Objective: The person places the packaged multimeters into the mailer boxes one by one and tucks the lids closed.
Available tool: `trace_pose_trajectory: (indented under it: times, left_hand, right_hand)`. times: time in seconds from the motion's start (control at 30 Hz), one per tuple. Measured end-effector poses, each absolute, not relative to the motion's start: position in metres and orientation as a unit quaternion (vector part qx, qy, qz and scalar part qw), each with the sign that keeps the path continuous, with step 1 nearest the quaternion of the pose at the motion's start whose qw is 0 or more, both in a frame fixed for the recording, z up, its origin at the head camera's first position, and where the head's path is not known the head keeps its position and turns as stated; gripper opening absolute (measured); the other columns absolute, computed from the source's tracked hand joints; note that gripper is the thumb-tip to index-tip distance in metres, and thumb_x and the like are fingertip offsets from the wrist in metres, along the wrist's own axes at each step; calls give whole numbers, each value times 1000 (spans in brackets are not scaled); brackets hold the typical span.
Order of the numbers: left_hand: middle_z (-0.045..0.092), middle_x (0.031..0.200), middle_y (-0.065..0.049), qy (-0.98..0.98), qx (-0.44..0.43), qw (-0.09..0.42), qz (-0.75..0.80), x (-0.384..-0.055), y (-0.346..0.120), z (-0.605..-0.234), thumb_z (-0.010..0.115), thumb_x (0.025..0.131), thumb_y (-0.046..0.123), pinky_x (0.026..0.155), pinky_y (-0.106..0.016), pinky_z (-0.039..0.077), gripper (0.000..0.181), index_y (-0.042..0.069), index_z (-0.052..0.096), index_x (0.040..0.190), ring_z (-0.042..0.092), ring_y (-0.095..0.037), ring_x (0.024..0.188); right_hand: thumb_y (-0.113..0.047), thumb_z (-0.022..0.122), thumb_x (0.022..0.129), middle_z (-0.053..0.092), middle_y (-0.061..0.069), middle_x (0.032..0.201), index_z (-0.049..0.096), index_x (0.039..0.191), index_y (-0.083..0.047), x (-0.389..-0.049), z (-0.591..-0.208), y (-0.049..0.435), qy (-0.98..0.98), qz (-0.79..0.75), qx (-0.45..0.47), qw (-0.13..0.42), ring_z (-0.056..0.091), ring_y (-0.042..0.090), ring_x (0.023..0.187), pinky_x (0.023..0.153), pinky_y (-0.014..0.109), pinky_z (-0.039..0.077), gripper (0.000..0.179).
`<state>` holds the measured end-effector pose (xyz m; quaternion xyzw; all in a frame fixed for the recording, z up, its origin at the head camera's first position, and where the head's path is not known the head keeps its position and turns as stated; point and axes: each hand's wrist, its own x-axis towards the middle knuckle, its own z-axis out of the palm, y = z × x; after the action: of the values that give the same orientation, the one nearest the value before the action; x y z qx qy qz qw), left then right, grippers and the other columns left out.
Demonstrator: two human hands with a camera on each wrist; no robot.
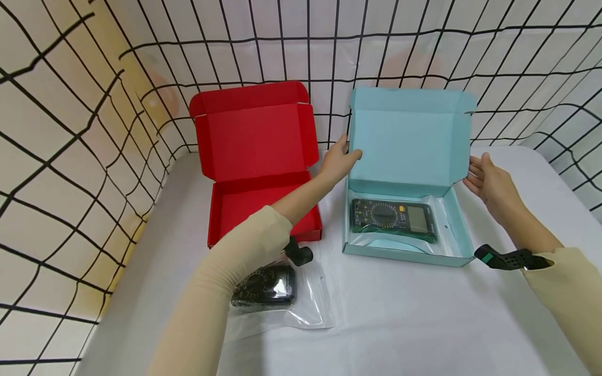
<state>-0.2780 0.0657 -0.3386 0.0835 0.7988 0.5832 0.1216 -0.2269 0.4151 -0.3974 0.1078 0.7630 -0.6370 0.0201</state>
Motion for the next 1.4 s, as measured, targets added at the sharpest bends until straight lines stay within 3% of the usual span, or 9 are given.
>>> trace_pose_trajectory:
  times: [0.23,0.4,0.57,0.73,0.9,1.03,1.13,1.33,1.4]
  left_hand:
    - [41,141,-1,721,13,120,683,-275,66,-338,34,91,9,101,-31,38,51,15,34,141,42,-16,126]
    - [46,137,0,660,-16,128,740,-267,65,-338,33,89,3,99,-29,40,48,11,42,136,47,-17,123]
    - [50,134,-6,626,-25,138,767,-261,64,-337,32,93,5,99,-31,39,43,7,45,134,49,-21,120]
    - [50,134,-7,618,-42,148,771,-257,63,-338,34,95,10,98,-31,39,40,8,47,133,50,-22,120]
    - [46,137,-6,625,-48,169,761,-252,61,-340,41,95,23,99,-32,39,40,12,46,134,47,-23,123]
    - [43,139,-5,628,-45,188,754,-245,57,-341,44,93,32,100,-33,38,45,13,45,134,43,-22,126]
    - [42,140,-5,627,-38,197,752,-241,56,-342,43,93,34,101,-33,37,46,13,44,135,42,-22,127]
    - [40,142,-6,625,-37,219,748,-238,54,-342,44,94,33,103,-35,35,47,15,41,137,39,-25,129]
    - [39,142,-7,622,-37,225,749,-238,54,-342,43,94,33,103,-36,35,46,15,41,137,39,-25,129]
  right_hand:
    - [-64,39,81,21,4,150,23,144,-18,-233,-417,430,699,-708,104,-3,33,14,130,72,11,48,80]
    - [-64,38,81,24,4,148,25,144,-16,-224,-413,430,691,-714,112,3,43,11,124,80,18,47,80]
    - [-64,37,80,42,-5,140,28,143,-16,-206,-395,416,685,-718,121,21,49,9,119,88,22,43,79]
    - [-60,40,82,53,-8,128,40,137,-18,-207,-404,427,655,-748,105,18,58,6,107,83,23,48,69]
    - [-61,37,82,61,-8,117,30,141,-6,-188,-378,404,670,-732,123,19,62,4,98,76,20,51,81]
    - [-61,39,81,68,-11,92,56,121,-18,-170,-355,387,638,-759,115,52,66,4,82,67,19,53,62]
    - [-59,39,82,69,-8,86,66,88,-21,-162,-348,383,610,-782,105,73,67,8,79,65,21,54,48]
    - [-58,36,85,70,-7,88,66,88,-22,-157,-350,385,622,-774,82,82,68,10,79,65,22,54,47]
    - [-57,35,86,70,-7,89,64,97,-20,-156,-352,386,625,-772,78,84,68,10,80,66,22,54,48]
